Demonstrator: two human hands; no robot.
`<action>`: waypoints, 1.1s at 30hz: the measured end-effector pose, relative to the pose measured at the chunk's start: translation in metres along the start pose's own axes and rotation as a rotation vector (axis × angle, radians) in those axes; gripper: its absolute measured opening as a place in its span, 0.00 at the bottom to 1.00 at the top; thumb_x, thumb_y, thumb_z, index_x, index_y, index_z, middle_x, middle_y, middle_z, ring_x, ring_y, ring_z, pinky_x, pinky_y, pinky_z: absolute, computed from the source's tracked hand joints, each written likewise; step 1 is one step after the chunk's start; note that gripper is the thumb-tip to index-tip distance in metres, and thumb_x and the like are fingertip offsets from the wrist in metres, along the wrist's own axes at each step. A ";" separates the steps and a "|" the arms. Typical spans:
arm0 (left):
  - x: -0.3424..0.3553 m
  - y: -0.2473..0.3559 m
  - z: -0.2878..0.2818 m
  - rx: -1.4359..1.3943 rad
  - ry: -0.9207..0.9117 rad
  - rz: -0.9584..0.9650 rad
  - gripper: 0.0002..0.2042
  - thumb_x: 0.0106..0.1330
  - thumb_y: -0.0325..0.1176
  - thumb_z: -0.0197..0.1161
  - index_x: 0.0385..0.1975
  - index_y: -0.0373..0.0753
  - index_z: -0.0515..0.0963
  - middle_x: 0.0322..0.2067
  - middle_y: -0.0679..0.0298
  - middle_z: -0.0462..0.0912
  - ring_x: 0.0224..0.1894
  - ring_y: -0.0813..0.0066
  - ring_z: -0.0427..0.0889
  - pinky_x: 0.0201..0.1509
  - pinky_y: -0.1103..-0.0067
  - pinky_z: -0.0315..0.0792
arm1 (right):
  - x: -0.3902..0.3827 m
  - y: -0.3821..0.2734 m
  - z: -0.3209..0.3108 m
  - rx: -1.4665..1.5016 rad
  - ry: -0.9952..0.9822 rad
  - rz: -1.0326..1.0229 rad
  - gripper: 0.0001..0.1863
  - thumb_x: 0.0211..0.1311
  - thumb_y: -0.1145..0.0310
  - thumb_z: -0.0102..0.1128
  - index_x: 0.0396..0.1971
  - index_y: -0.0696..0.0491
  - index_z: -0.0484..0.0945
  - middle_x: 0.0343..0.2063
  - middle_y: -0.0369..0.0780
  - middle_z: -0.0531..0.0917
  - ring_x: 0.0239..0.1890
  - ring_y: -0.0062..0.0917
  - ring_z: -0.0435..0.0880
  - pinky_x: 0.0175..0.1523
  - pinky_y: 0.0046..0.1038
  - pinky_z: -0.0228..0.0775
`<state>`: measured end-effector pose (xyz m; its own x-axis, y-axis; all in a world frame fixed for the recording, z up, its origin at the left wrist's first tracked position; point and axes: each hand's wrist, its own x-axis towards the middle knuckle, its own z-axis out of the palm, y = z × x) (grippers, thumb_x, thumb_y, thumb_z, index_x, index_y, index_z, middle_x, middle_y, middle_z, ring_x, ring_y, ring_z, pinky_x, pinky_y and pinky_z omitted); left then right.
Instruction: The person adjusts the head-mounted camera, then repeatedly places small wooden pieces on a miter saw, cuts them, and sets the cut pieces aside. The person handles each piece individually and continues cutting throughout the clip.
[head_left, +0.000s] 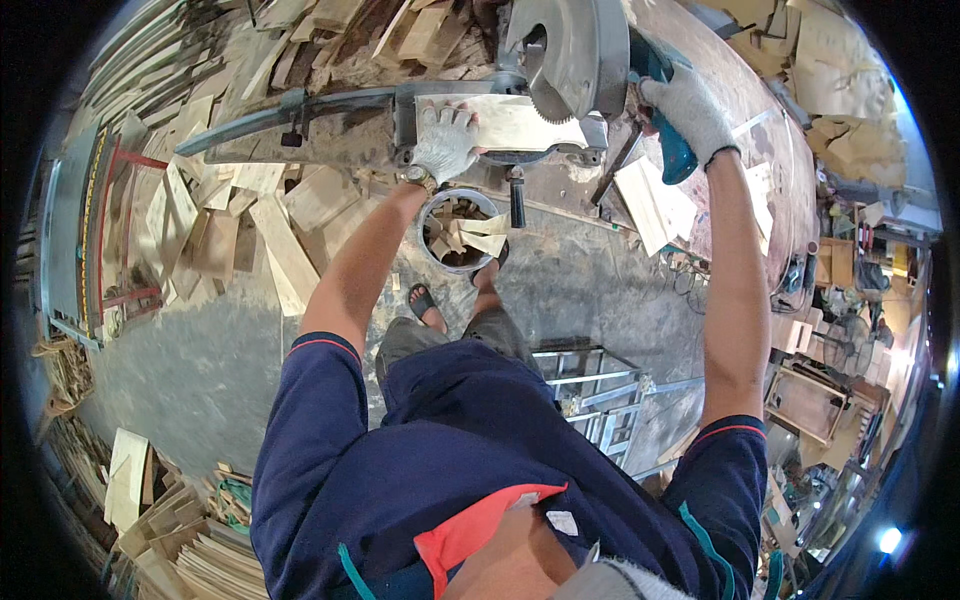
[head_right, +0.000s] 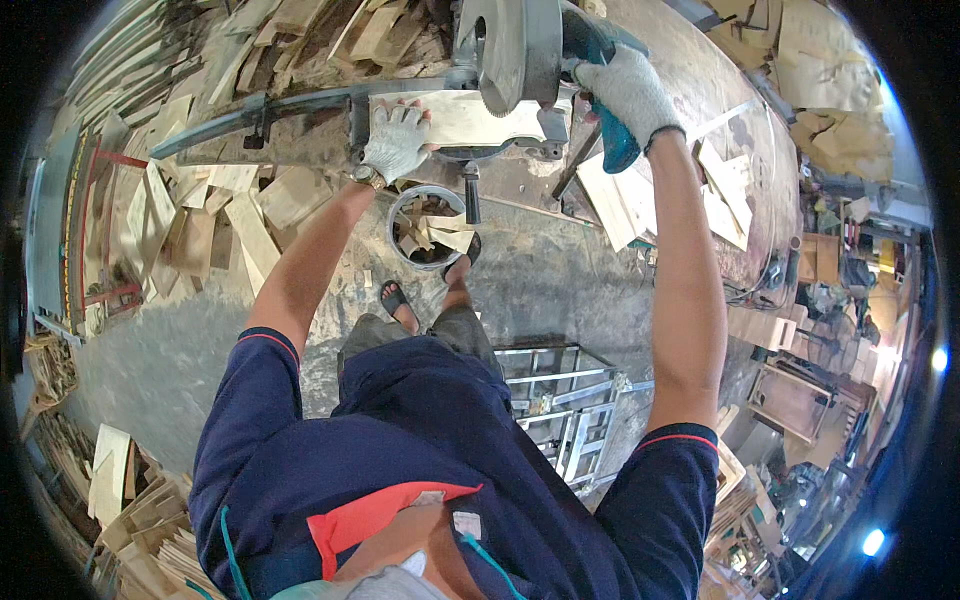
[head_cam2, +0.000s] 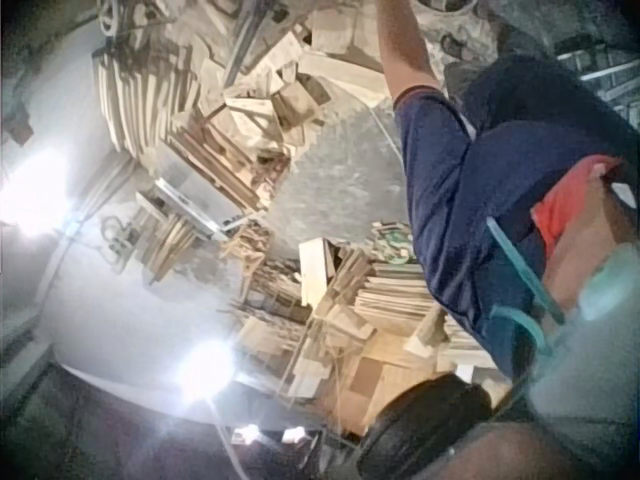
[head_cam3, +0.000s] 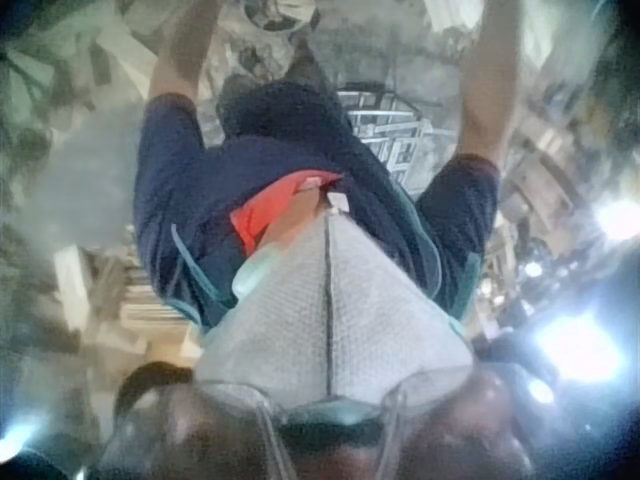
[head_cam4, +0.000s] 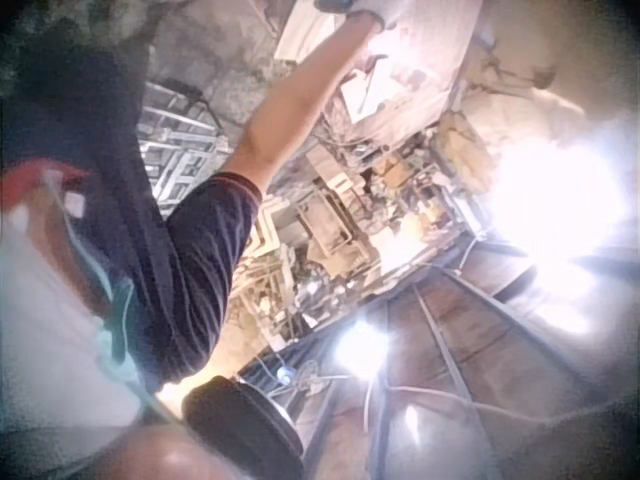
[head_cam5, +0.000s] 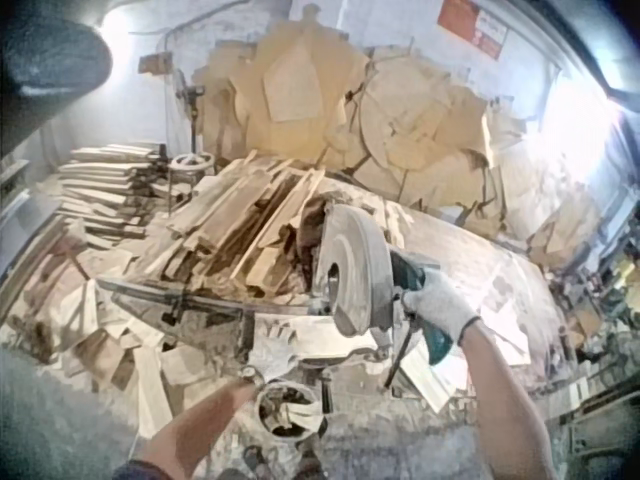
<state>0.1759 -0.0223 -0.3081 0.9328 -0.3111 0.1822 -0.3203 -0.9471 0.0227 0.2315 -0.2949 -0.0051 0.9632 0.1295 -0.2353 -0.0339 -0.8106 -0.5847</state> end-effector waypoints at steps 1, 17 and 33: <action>0.000 0.003 0.002 0.051 -0.019 0.019 0.34 0.67 0.57 0.63 0.66 0.39 0.73 0.68 0.48 0.72 0.69 0.46 0.71 0.74 0.46 0.57 | 0.001 0.000 -0.004 0.007 -0.002 -0.004 0.15 0.67 0.67 0.62 0.44 0.64 0.77 0.25 0.43 0.84 0.19 0.27 0.84 0.28 0.32 0.79; -0.032 0.033 -0.004 -0.057 0.147 -0.249 0.37 0.63 0.55 0.68 0.71 0.46 0.68 0.75 0.46 0.60 0.78 0.44 0.56 0.79 0.49 0.49 | -0.011 0.034 0.043 -0.083 0.207 0.009 0.22 0.60 0.62 0.67 0.45 0.65 0.77 0.30 0.50 0.87 0.25 0.34 0.90 0.28 0.33 0.83; -0.056 -0.020 0.044 -0.346 0.266 -0.414 0.22 0.66 0.48 0.66 0.56 0.44 0.81 0.63 0.59 0.81 0.68 0.42 0.73 0.67 0.57 0.71 | 0.050 0.021 -0.071 0.592 -0.198 0.043 0.32 0.68 0.53 0.61 0.63 0.61 0.71 0.48 0.49 0.85 0.44 0.44 0.91 0.31 0.30 0.86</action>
<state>0.1376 0.0105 -0.3619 0.9322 0.1508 0.3289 -0.0165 -0.8904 0.4550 0.2974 -0.3457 0.0258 0.8919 0.2534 -0.3746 -0.2682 -0.3706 -0.8892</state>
